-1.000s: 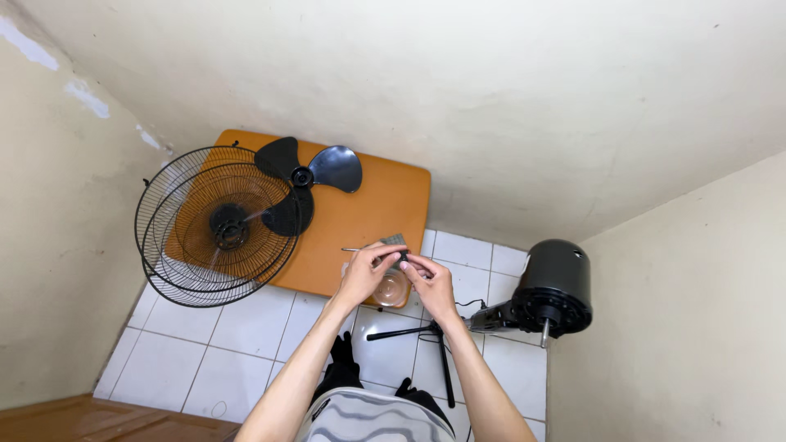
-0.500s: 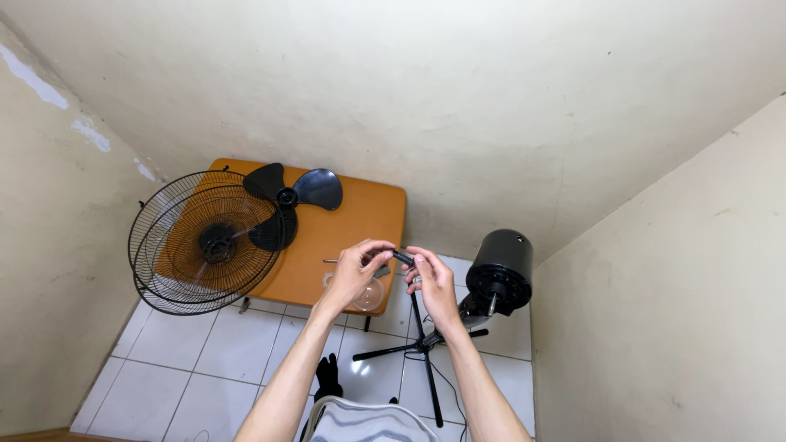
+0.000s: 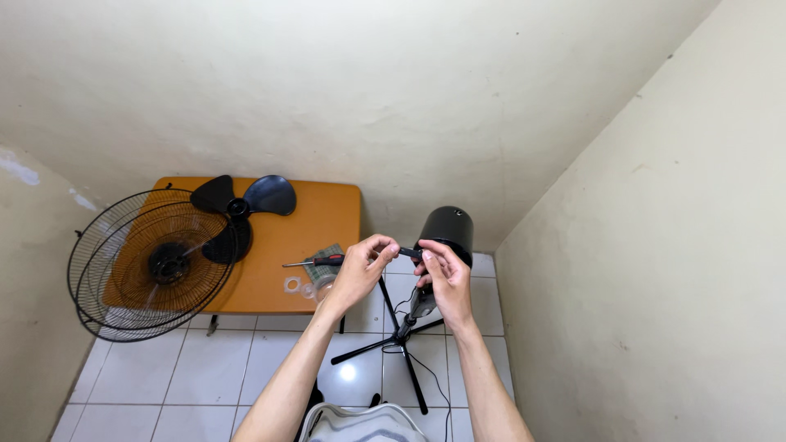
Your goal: The person reassembles an electric fan by hand. They attach the motor housing, fit the front grille, install the blade hub, and mount the fan blades onto the stand.
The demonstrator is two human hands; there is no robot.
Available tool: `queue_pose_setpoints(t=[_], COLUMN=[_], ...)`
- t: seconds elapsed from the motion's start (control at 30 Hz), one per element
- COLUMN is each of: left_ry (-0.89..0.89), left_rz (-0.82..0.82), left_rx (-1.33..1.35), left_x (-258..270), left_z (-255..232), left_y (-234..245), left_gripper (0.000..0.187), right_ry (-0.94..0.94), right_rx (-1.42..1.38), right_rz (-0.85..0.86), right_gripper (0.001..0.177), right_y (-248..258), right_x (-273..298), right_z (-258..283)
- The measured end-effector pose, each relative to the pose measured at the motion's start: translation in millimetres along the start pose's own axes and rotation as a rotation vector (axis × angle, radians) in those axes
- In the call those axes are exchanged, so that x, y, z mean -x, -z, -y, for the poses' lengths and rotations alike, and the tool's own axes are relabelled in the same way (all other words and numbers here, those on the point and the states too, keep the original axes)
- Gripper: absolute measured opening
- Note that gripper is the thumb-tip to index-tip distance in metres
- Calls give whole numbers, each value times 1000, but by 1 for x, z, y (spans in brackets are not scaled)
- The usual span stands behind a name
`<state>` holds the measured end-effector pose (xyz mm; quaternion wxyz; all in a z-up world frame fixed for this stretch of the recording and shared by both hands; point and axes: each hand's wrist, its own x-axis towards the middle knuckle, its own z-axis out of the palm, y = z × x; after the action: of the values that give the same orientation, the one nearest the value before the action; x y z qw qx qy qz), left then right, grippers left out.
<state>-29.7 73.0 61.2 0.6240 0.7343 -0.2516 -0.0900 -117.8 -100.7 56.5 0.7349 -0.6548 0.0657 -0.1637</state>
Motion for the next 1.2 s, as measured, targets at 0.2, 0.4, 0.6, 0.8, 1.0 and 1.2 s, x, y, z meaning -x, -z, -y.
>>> queue_pose_setpoints(t=[0.2,0.4,0.6,0.8,1.0,1.2], left_ry=[-2,-156,-161,-314,-303,-266], left_rz=[18,126,158,91,129,143], left_rx=[-10,16,-87,-212,-230,-197], left_x=[-8,-8,-7,-12,-27,-47], left_z=[-15,-32,-47,-45,-31,-16], left_y=[-37,-54,-64,-71,-76,-86], left_gripper=[32,25,25,20,22,23], right_ry=[67,39,10,35,76,24], right_rx=[4,-5,-1,-24,23,-21], right_rz=[-68,-182,-221,-179,-174,-159], right_gripper=[35,34,32,38,40,43], right_y=[32,55,67,72,77,82], right_x=[11,23,28,24,12,-3], right_z=[12,22,22,18,15,16])
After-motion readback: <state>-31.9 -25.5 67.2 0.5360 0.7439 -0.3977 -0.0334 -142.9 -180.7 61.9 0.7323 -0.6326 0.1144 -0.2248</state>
